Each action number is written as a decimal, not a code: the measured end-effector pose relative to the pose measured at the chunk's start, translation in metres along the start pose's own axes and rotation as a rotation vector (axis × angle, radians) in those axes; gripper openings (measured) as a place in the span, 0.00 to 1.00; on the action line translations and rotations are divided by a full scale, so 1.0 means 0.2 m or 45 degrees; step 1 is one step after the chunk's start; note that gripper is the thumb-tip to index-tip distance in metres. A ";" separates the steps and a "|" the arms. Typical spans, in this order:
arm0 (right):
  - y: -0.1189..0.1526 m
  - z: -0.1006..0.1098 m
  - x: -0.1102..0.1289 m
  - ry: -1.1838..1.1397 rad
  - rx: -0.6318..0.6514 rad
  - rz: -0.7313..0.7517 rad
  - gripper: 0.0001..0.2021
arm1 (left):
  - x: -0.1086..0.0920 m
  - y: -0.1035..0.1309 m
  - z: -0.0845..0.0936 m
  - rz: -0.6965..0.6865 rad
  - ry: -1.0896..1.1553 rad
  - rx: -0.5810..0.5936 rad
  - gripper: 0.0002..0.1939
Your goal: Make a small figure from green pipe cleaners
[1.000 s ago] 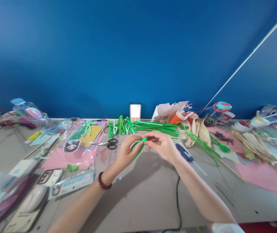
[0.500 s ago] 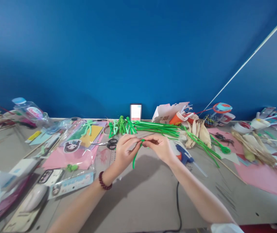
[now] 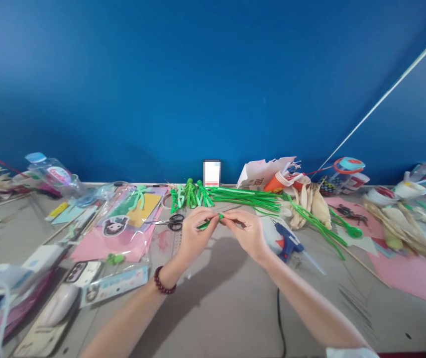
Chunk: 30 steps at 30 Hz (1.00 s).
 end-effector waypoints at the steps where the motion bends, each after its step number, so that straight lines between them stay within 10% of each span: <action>1: -0.01 0.00 -0.01 -0.064 0.044 -0.060 0.05 | 0.01 0.00 0.00 0.071 0.070 0.001 0.05; 10: -0.06 0.00 -0.02 -0.273 0.346 -0.290 0.11 | 0.07 0.01 -0.05 0.639 0.704 0.022 0.10; 30: -0.07 0.02 -0.07 -0.331 0.167 -0.352 0.12 | 0.11 0.02 -0.06 0.534 0.516 0.065 0.11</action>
Point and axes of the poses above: each hand's wrist, its own y-axis away from the middle knuckle, its own z-axis out of the back of the hand, x = y × z, the point moved 4 cm from there along -y, towards the middle knuckle, and after that the axes turned 14 degrees about -z, right-handed, at the moved point
